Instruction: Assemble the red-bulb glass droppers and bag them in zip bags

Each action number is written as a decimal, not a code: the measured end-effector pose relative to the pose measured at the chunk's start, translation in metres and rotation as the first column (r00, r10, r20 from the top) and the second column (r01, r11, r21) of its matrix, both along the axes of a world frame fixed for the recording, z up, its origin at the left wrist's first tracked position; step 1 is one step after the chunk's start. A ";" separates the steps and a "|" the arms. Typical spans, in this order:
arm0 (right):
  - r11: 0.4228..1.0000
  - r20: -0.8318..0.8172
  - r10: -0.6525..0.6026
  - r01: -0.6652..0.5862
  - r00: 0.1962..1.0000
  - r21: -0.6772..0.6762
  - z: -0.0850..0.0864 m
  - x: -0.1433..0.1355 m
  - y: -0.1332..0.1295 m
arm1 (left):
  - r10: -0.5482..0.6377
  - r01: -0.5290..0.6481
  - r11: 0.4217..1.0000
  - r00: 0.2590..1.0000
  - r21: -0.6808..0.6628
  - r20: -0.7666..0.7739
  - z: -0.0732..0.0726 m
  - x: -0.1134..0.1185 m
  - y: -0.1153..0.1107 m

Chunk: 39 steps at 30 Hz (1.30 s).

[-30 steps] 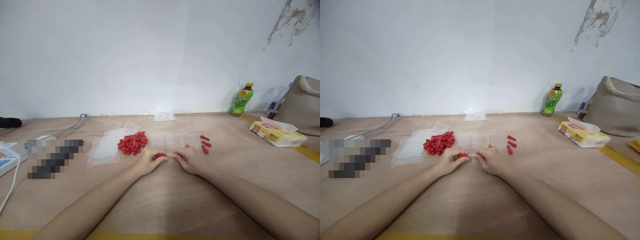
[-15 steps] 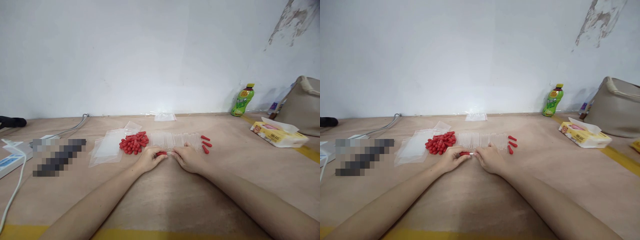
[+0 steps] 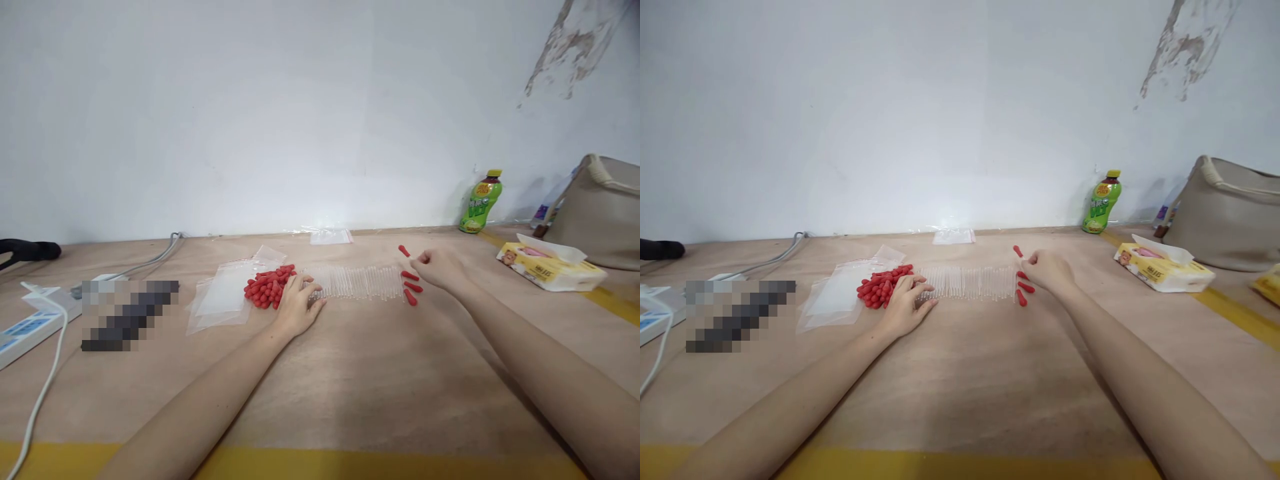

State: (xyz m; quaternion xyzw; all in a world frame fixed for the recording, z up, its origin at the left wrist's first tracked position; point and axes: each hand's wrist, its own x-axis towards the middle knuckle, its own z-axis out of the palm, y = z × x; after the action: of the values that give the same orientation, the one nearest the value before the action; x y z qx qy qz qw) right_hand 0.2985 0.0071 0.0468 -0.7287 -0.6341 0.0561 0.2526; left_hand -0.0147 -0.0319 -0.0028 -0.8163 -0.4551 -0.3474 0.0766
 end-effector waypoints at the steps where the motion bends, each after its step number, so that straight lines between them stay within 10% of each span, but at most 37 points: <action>1: 0.999 0.018 -0.015 0.016 1.000 -0.043 -0.003 0.008 0.003 | 0.004 -0.004 1.000 1.000 -0.002 -0.002 0.000 0.000 0.000; 11: 0.946 -0.045 -0.063 0.045 0.997 -0.322 -0.031 0.031 0.024 | 0.040 -0.040 0.999 0.999 -0.031 -0.003 0.001 0.001 -0.001; 26: 0.998 -0.045 0.062 -0.062 0.997 -0.012 -0.051 0.023 0.028 | 0.010 -0.009 0.999 1.000 -0.054 0.010 0.001 0.001 -0.001; 39: 1.000 0.042 -0.001 0.001 0.999 -0.011 -0.057 0.015 0.029 | 0.131 -0.131 0.991 0.991 -0.023 0.029 0.005 0.012 -0.001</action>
State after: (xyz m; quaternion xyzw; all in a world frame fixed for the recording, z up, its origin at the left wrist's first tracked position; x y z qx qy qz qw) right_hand 0.3134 0.0365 -0.0102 -0.7315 -0.6385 0.0440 0.2352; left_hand -0.0026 -0.0332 0.0025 -0.7800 -0.5125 -0.3493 0.0836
